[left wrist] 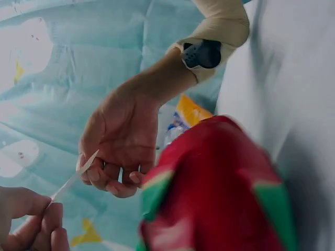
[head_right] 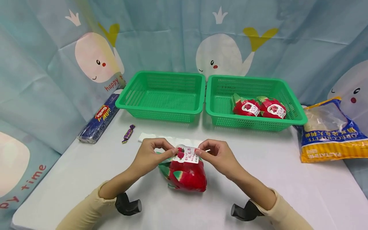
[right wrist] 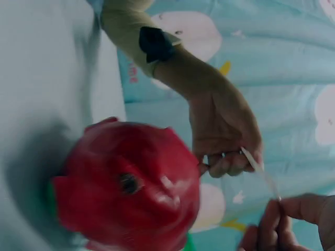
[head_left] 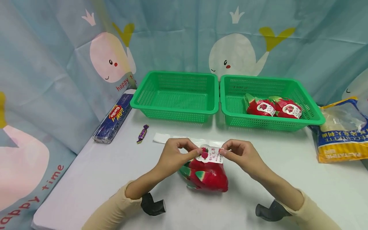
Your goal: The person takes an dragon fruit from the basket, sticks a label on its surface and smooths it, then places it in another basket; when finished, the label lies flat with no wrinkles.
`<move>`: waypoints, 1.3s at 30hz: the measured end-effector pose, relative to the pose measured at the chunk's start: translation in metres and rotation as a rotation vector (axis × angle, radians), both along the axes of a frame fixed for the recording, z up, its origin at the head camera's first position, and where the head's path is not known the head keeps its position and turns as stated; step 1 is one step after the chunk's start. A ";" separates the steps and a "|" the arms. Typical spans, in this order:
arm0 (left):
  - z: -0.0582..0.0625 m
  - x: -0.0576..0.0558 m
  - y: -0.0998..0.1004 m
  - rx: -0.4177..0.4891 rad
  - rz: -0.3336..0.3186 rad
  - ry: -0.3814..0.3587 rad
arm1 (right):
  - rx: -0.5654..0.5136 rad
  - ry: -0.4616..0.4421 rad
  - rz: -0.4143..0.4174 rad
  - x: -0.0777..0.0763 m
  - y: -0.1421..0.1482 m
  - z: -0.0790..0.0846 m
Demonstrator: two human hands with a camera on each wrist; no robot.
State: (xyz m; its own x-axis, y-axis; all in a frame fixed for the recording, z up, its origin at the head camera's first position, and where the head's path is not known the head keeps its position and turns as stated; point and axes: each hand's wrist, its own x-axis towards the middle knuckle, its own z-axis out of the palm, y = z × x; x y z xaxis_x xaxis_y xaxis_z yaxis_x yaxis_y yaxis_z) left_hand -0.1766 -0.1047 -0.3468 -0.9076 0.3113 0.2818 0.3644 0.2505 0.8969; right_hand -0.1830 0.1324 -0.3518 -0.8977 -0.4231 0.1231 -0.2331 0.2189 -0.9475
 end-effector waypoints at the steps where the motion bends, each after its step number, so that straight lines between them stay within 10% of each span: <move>1: -0.003 0.000 0.002 -0.021 -0.007 -0.021 | -0.008 -0.062 0.012 0.000 0.003 -0.003; 8: -0.011 -0.003 0.016 -0.265 -0.062 -0.054 | -0.022 -0.343 0.026 0.003 0.017 -0.027; 19: -0.018 -0.017 0.022 -0.511 -0.056 -0.026 | 0.001 -0.431 0.057 0.004 0.016 -0.055; 26: -0.025 -0.016 0.020 -0.445 -0.219 0.214 | 0.144 0.096 -0.207 0.017 0.007 -0.052; 30: -0.026 -0.020 0.016 -0.509 -0.311 0.350 | 0.159 0.372 -0.205 0.026 0.000 -0.051; 39: -0.022 -0.033 -0.002 -0.624 -0.489 0.145 | 0.124 0.251 -0.097 0.031 0.014 -0.068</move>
State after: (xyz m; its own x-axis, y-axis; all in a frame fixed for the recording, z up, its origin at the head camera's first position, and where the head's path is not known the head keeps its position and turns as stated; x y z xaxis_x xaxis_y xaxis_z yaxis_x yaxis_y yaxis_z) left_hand -0.2099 -0.1063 -0.3686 -0.5956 0.8028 0.0289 0.6643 0.4720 0.5796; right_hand -0.1525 0.1461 -0.4196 -0.8827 -0.3628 0.2987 -0.4289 0.3622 -0.8276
